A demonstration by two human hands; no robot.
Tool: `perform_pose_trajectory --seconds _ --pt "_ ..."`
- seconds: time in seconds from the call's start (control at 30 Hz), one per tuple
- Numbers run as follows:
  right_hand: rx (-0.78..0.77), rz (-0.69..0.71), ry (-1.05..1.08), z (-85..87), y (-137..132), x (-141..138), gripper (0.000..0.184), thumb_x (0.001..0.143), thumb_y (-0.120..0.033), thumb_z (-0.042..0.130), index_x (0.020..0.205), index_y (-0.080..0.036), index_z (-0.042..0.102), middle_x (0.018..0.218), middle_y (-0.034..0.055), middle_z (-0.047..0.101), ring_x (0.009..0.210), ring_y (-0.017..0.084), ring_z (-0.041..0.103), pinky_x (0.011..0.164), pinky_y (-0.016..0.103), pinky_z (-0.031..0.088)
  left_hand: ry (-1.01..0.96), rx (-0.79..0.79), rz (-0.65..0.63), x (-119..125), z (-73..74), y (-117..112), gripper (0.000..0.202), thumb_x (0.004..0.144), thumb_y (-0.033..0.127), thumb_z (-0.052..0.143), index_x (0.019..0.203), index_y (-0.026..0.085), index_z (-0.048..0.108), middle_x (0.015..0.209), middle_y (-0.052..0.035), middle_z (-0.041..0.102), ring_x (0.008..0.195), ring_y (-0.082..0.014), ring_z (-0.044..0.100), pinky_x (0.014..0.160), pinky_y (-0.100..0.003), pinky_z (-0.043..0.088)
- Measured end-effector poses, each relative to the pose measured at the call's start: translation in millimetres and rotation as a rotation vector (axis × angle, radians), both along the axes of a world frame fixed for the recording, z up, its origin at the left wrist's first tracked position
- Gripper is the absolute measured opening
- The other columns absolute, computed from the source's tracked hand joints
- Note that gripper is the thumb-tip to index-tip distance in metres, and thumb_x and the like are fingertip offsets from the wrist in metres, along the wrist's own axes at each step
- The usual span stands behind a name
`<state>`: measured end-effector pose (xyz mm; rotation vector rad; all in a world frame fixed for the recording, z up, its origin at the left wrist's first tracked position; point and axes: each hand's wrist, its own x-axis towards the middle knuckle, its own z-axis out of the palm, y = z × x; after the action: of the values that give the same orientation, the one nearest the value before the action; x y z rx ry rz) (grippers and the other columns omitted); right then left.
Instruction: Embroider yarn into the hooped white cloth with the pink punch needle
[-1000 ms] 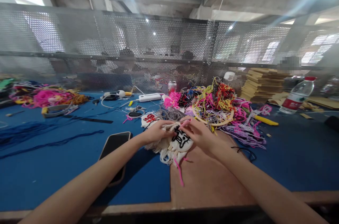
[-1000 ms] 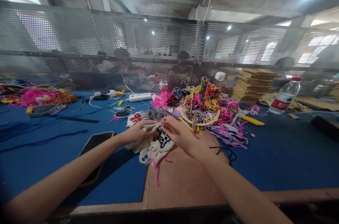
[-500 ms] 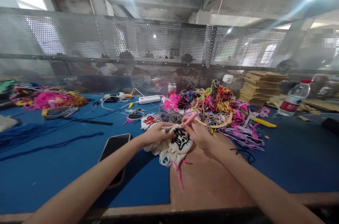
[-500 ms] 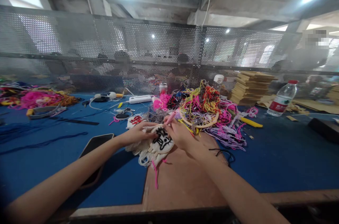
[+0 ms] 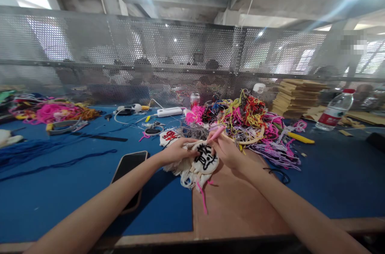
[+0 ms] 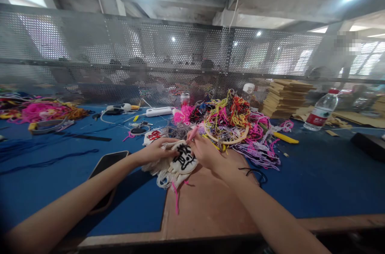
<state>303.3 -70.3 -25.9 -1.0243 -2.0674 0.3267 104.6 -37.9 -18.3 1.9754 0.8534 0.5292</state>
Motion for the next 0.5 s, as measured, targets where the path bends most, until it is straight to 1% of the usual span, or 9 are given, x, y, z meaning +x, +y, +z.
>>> perform_pose_trajectory --seconds 0.07,0.17,0.23,0.3,0.37,0.43,0.5 --pt "0.052 0.027 -0.004 -0.7 0.3 -0.4 0.013 0.089 -0.027 0.037 0.081 -0.021 0.045 0.071 0.0009 0.053 0.070 0.015 0.052 0.069 0.028 0.041 -0.004 0.032 -0.003 -0.2 -0.8 0.7 0.041 0.070 0.033 0.059 0.107 0.017 0.060 0.101 -0.0045 0.064 0.089 -0.0184 0.056 0.079 -0.027 0.043" --pt "0.055 0.124 0.019 -2.8 2.0 0.4 0.011 0.087 -0.027 0.041 0.079 -0.020 0.045 0.084 0.0029 0.053 0.077 0.013 0.051 0.071 0.026 0.042 -0.001 0.035 -0.013 -0.2 -1.5 0.9 0.039 0.070 0.033 0.058 0.106 0.017 0.061 0.100 -0.0034 0.064 0.086 -0.0177 0.056 0.078 -0.026 0.042" --pt "0.052 0.152 -0.055 -3.5 3.3 1.6 0.012 0.087 -0.025 0.041 0.078 -0.020 0.046 0.088 0.0038 0.053 0.077 0.013 0.050 0.070 0.025 0.041 -0.004 -0.001 -0.021 -0.1 -1.0 0.3 0.039 0.071 0.033 0.058 0.106 0.017 0.060 0.096 -0.0029 0.065 0.082 -0.0168 0.056 0.075 -0.026 0.043" --pt "0.061 0.146 -0.159 -3.3 4.2 2.3 0.012 0.087 -0.023 0.041 0.080 -0.019 0.049 0.091 0.0046 0.052 0.077 0.013 0.049 0.069 0.025 0.041 -0.011 -0.023 -0.028 -0.2 0.1 -0.4 0.039 0.071 0.033 0.058 0.106 0.016 0.060 0.093 -0.0025 0.065 0.079 -0.0159 0.056 0.073 -0.025 0.042" --pt "0.066 0.146 -0.199 -2.8 4.4 1.9 0.011 0.087 -0.022 0.041 0.082 -0.019 0.050 0.092 0.0048 0.051 0.077 0.013 0.050 0.069 0.024 0.040 -0.005 -0.022 -0.041 -0.5 1.5 -0.8 0.039 0.071 0.033 0.058 0.106 0.016 0.060 0.090 -0.0022 0.065 0.077 -0.0152 0.056 0.072 -0.025 0.042" --pt "0.066 0.128 -0.149 -2.4 4.1 0.7 0.011 0.087 -0.023 0.041 0.084 -0.019 0.050 0.087 0.0039 0.052 0.077 0.013 0.051 0.069 0.024 0.041 0.003 -0.012 -0.044 -0.8 2.6 -0.8 0.040 0.072 0.034 0.058 0.107 0.017 0.060 0.092 -0.0024 0.065 0.078 -0.0153 0.056 0.072 -0.025 0.042" --pt "0.049 0.075 -0.091 -1.6 3.3 -0.5 0.011 0.088 -0.026 0.041 0.085 -0.019 0.049 0.080 0.0020 0.053 0.071 0.013 0.052 0.067 0.025 0.040 0.003 -0.008 -0.038 -1.0 3.3 -0.7 0.041 0.071 0.034 0.059 0.109 0.017 0.059 0.096 -0.0030 0.065 0.081 -0.0160 0.056 0.074 -0.025 0.042"
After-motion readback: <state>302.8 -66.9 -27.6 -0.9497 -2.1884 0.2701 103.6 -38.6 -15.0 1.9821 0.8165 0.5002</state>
